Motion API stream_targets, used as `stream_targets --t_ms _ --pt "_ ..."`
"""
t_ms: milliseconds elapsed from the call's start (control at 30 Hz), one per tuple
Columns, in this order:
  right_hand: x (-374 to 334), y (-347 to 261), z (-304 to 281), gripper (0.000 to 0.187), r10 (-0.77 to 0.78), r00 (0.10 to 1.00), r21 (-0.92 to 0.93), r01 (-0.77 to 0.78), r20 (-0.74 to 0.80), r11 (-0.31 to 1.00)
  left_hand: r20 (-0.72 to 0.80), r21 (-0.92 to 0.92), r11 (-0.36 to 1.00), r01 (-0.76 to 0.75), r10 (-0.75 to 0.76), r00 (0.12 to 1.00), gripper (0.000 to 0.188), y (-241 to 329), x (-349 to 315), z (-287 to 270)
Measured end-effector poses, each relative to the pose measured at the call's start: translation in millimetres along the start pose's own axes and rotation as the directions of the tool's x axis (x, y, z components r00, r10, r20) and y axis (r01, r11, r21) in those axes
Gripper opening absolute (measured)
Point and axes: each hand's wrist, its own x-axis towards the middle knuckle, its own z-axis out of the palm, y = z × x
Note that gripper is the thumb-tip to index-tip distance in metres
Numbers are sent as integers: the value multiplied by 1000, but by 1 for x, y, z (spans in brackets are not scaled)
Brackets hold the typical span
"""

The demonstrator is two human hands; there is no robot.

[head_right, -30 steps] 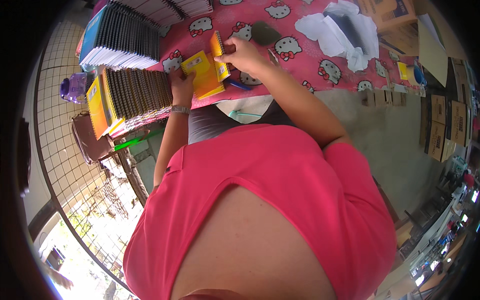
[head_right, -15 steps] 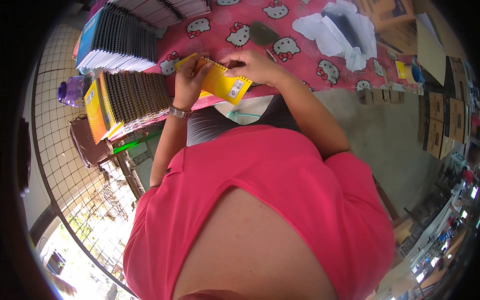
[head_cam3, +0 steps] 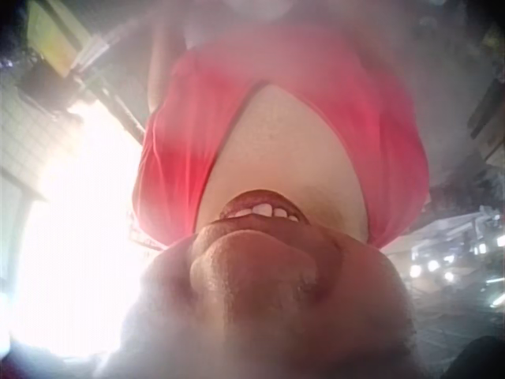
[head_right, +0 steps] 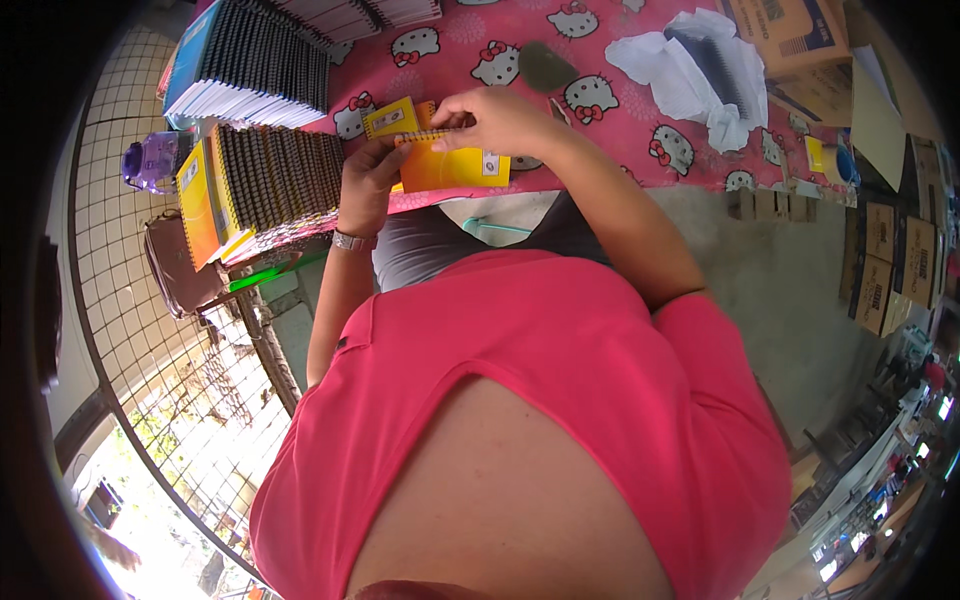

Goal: The person organizes notebooks on a table, aligning a stack of notebooks by tapping them against the surface and then placing the stack onto another pile.

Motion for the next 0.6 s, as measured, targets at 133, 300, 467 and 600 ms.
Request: stream_targets --t_ms 133,300,467,600 --pt "8 -10 4 27 -89 996 -173 84 -20 981 -6 -58 998 14 -15 1000 24 3 -3 6" --pt "6 -10 11 22 -30 996 -23 28 -84 999 -21 -65 998 -4 2 1000 25 -1 -4 7" --pt "0 17 -1 22 -34 950 -147 -13 -312 989 -83 -79 997 -3 -3 997 23 -2 -7 6" --pt "-17 68 6 25 -18 945 -381 -115 -328 917 -154 -120 993 -15 -4 988 20 -2 -6 -5"
